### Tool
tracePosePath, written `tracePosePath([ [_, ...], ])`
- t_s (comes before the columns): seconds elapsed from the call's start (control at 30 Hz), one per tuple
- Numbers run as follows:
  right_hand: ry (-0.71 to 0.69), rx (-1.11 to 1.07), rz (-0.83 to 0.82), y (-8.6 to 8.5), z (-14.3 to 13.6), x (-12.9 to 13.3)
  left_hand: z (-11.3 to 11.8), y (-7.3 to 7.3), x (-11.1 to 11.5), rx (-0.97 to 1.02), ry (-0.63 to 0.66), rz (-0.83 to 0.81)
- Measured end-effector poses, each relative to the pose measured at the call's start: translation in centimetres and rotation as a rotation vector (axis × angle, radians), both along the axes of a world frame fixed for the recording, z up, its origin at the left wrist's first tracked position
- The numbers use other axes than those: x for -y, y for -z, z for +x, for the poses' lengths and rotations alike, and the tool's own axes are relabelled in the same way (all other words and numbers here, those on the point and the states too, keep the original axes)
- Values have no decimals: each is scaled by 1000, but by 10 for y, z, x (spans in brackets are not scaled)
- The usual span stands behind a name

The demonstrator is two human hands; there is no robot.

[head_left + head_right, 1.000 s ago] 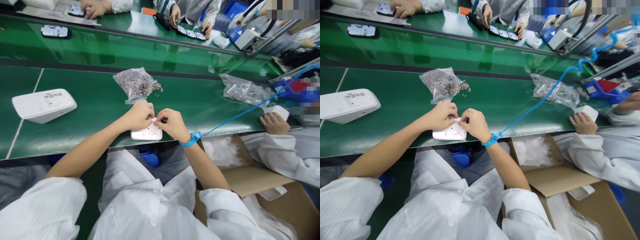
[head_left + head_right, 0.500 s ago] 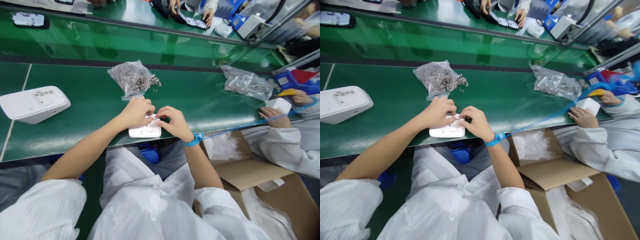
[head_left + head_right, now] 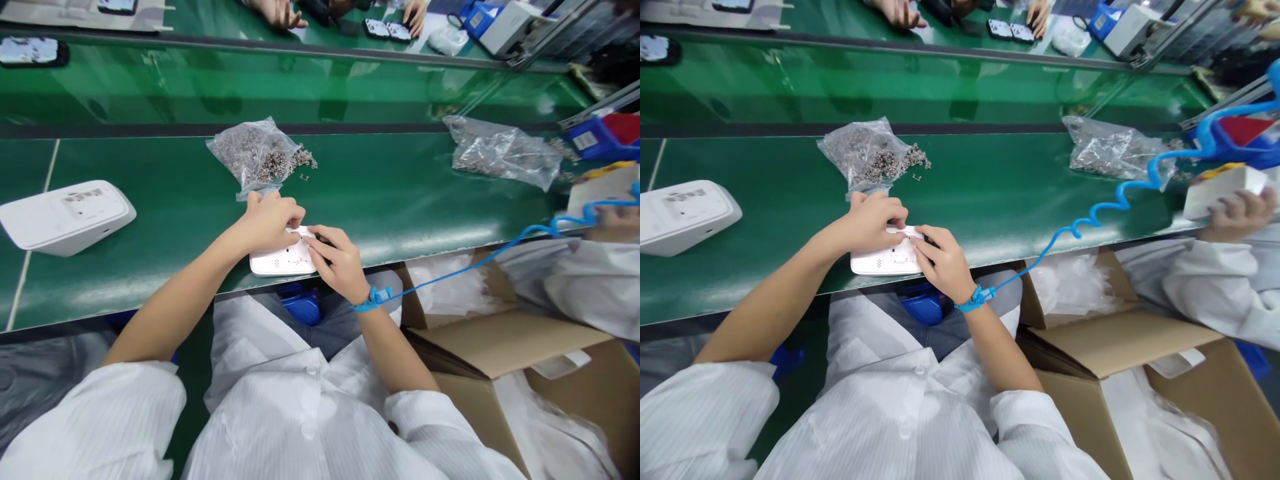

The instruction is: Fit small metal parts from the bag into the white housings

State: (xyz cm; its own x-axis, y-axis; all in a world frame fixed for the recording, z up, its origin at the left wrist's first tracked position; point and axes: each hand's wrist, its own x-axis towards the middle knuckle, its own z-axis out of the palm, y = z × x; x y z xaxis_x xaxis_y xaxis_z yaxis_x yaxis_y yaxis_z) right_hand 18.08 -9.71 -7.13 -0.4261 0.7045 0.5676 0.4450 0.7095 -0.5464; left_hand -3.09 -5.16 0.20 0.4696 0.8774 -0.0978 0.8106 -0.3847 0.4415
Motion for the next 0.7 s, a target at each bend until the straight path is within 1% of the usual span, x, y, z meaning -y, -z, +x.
tracePosePath([
  [0.1, 0, -6, 8, 0, 0, 0, 4, -2, 1, 4, -31, 1],
  [0.2, -2, 10, 4, -2, -1, -1, 5, -1, 1, 29, -41, 16],
  [0.43, -13, 59, -8, -4, -1, 0, 4, 2, 0, 37, -64, -7],
  [0.53, -28, 135, -9, -7, 0, 0, 4, 5, 1, 45, -49, 32],
  [0.7, -49, 246, 40, -15, 0, 0, 4, 7, 3, 24, 4, 118],
])
